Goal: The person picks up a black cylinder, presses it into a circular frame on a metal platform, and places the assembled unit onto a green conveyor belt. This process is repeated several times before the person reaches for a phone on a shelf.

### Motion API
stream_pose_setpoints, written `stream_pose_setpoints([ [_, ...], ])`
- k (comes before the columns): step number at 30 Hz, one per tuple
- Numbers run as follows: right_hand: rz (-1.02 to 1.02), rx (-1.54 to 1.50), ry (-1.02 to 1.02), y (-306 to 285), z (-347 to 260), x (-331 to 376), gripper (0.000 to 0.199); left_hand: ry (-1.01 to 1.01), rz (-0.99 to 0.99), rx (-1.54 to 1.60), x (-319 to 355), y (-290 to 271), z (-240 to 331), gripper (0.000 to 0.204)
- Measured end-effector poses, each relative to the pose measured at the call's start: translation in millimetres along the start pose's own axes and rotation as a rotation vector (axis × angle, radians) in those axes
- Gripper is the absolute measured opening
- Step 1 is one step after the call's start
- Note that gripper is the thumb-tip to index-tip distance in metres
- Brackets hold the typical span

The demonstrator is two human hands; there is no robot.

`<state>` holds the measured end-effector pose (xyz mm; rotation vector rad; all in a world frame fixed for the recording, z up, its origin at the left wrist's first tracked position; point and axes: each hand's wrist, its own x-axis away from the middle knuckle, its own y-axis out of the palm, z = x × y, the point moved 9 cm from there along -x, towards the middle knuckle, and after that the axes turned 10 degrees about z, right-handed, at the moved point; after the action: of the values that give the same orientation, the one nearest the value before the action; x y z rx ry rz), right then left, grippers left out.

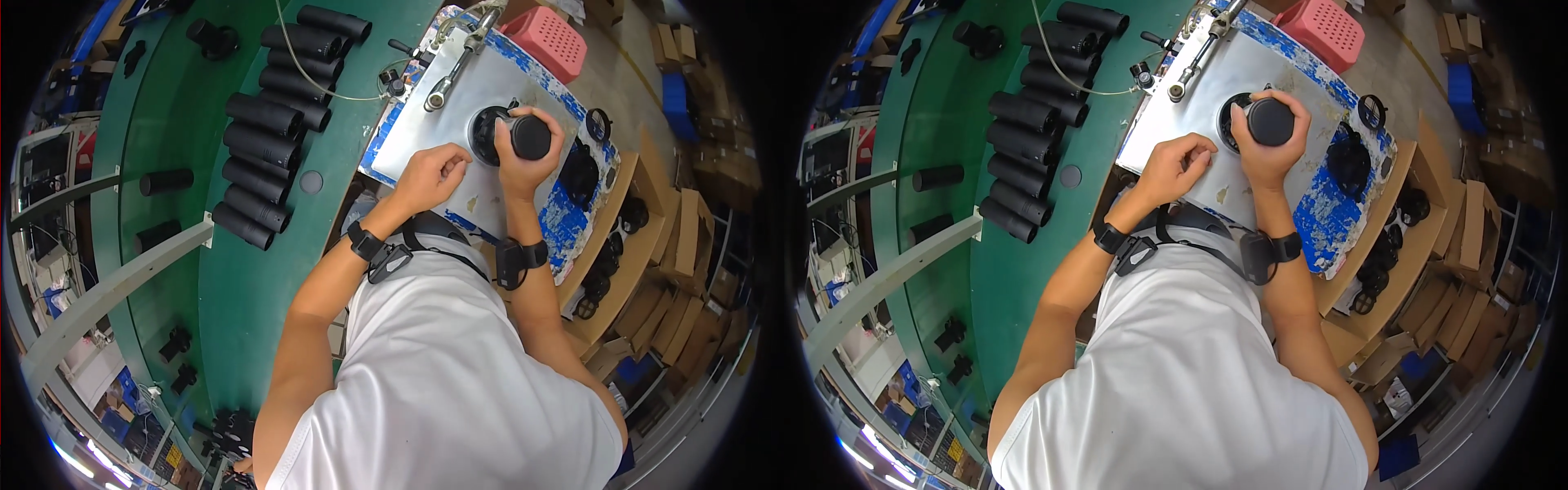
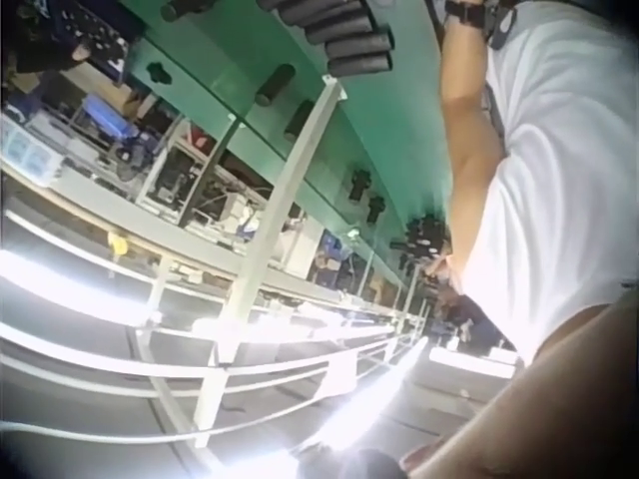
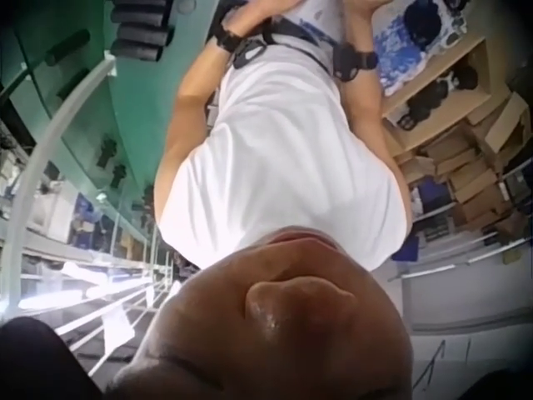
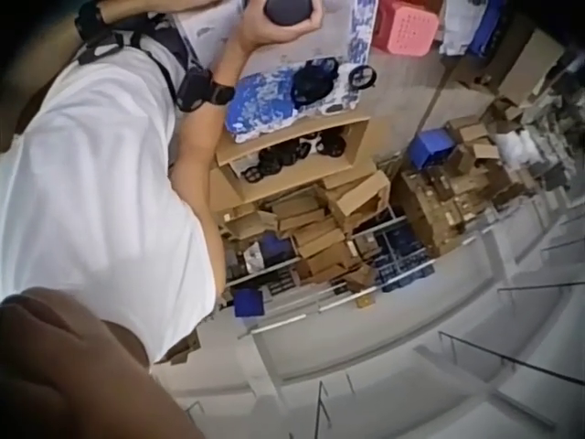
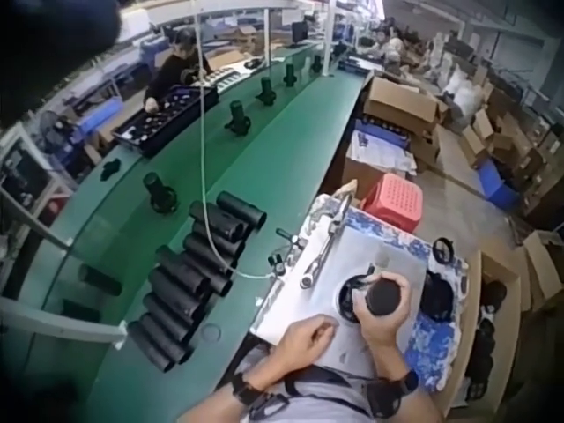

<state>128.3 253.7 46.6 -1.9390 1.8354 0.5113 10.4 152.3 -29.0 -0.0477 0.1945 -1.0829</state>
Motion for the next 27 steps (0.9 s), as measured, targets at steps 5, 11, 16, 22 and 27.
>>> stream_pose_setpoints([
  [5, -0.545, -0.082, 0.170, 20.7, 29.8, -9.6, 0.051, 0.047, 0.062, -0.083, 10.2, -4.6, -15.4, 0.014],
  [11, 0.082, 0.050, 0.145, -8.3, 26.9, 24.7, 0.038, 0.237, 0.189, -0.073, 0.3, -7.3, 51.8, 0.019],
  [16, 0.014, 0.023, 0.138, -11.1, 36.1, 6.9, 0.038, 0.498, -0.011, -0.163, -57.6, 33.8, 120.9, 0.042],
  [22, -0.229, 0.009, 0.144, -2.1, 75.3, -0.6, 0.029, 0.443, -0.086, 0.005, -80.5, 65.7, 85.7, 0.033],
  [27, -0.129, 0.057, -0.153, 5.3, 51.9, -1.7, 0.034, 0.422, -0.068, 0.116, -79.8, 49.9, 76.7, 0.036],
])
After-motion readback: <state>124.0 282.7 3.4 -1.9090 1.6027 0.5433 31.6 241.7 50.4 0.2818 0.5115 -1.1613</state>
